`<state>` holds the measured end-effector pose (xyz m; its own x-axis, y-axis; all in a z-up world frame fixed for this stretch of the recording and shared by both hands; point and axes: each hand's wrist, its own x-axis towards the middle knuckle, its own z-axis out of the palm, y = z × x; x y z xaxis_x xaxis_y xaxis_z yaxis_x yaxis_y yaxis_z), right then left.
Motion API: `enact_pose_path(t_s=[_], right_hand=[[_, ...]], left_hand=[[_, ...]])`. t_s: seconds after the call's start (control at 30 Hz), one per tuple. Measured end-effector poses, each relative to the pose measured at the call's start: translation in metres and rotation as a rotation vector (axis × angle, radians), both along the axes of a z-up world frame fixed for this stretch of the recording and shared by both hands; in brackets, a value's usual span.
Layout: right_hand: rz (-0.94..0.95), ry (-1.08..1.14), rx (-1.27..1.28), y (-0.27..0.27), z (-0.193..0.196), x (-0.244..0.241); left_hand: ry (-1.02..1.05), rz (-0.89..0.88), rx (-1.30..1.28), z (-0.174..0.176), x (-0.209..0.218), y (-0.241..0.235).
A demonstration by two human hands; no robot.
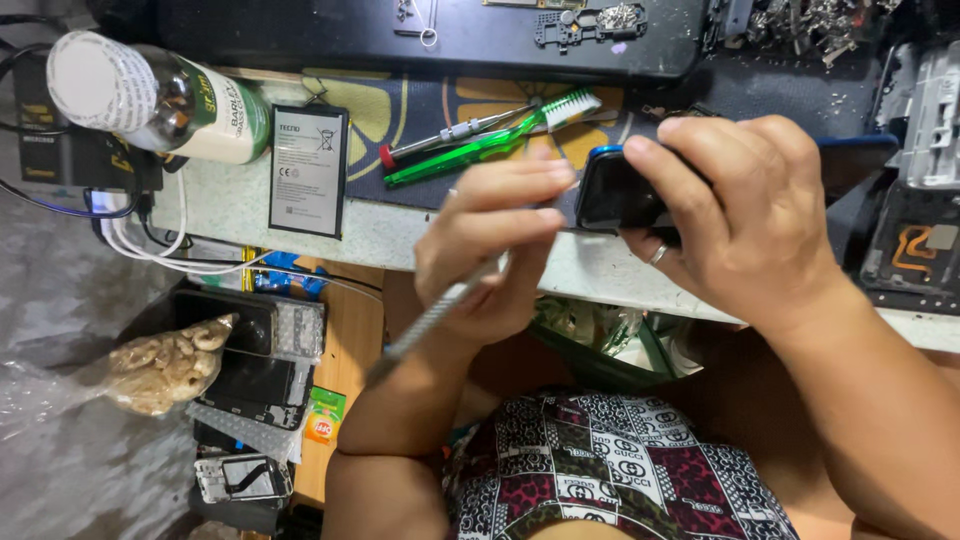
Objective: The person uses a metal prying tool to separate the screen from the frame of a smartphone. They work along the edges, then flip the device to pry the back cover away from the frame, exposing the internal battery and components.
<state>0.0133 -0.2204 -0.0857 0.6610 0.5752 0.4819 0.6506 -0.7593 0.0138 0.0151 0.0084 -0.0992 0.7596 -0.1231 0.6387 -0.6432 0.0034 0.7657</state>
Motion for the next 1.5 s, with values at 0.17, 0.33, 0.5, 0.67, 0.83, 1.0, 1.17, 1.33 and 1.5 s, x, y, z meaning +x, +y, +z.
enact_pose_path(t_s=[0.17,0.33,0.5,0.67,0.83,1.0,1.17,1.33,1.5], right_hand=[[0.022,-0.155,-0.055,0.001,-0.011,-0.004],[0.035,-0.256,-0.142,-0.005,-0.021,-0.003],[0.113,-0.276,-0.177,-0.018,-0.026,-0.003],[0.22,-0.153,-0.069,-0.027,-0.027,-0.006],[0.217,-0.136,-0.032,-0.028,-0.025,-0.006],[0.188,-0.153,-0.098,-0.025,-0.023,-0.006],[0.218,-0.12,-0.03,-0.027,-0.023,-0.008],[0.214,-0.121,-0.053,-0.027,-0.02,-0.006],[0.195,-0.104,-0.116,-0.027,-0.013,-0.003]], left_hand=[[0.157,-0.059,0.147,0.01,0.011,0.022],[0.145,-0.132,0.286,0.011,0.019,0.015],[0.203,-0.363,0.223,0.009,0.025,0.02],[0.203,-0.419,0.301,0.017,0.021,0.028],[0.021,-0.351,0.393,0.023,0.021,0.02],[-0.004,-0.373,0.389,0.025,0.02,0.02],[-0.005,-0.369,0.389,0.024,0.019,0.018],[0.012,-0.356,0.399,0.028,0.018,0.016],[-0.023,-0.277,0.419,0.017,0.015,0.005]])
